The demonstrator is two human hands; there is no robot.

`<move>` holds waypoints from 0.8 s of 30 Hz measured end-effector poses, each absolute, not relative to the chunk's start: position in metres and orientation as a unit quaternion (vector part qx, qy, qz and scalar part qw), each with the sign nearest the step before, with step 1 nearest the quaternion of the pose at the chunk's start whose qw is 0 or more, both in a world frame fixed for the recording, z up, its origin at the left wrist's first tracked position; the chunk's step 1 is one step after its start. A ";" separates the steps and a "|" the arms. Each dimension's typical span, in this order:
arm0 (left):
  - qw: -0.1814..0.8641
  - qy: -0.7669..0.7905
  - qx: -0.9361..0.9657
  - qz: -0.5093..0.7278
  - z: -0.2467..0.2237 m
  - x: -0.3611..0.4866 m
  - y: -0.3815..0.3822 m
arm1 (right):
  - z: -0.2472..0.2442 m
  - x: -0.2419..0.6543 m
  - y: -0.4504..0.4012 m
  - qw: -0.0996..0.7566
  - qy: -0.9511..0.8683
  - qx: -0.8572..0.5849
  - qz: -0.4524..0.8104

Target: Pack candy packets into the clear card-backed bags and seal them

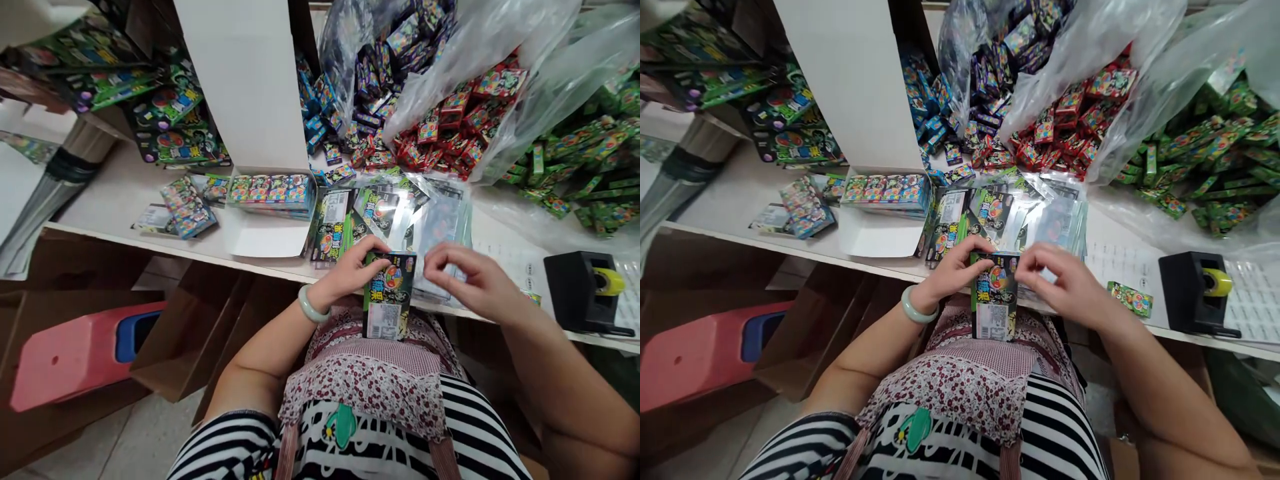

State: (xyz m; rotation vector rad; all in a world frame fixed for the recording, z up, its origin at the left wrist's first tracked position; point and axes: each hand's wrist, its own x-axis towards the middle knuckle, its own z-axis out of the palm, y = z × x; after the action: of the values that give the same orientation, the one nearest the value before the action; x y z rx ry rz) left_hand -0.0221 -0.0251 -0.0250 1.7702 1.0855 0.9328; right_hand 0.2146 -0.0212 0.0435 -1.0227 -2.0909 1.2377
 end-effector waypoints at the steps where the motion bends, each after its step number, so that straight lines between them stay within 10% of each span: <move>1: 0.417 0.427 0.707 0.379 -0.020 -0.020 -0.029 | 0.053 0.212 -0.011 0.248 -0.791 -0.380 0.411; 9: 0.409 0.401 0.721 0.391 -0.007 -0.014 -0.040 | 0.062 0.191 0.034 0.033 -0.825 -0.336 0.453; 24: 0.408 0.450 0.670 0.428 -0.017 -0.001 -0.038 | 0.053 0.185 0.049 -0.008 -0.844 -0.350 0.406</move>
State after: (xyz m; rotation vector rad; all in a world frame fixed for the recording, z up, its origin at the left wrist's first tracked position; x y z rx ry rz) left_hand -0.0010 -0.0382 -0.0171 1.6887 1.1336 1.0785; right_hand 0.1846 0.0494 0.0532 -1.1050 -2.6645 1.2822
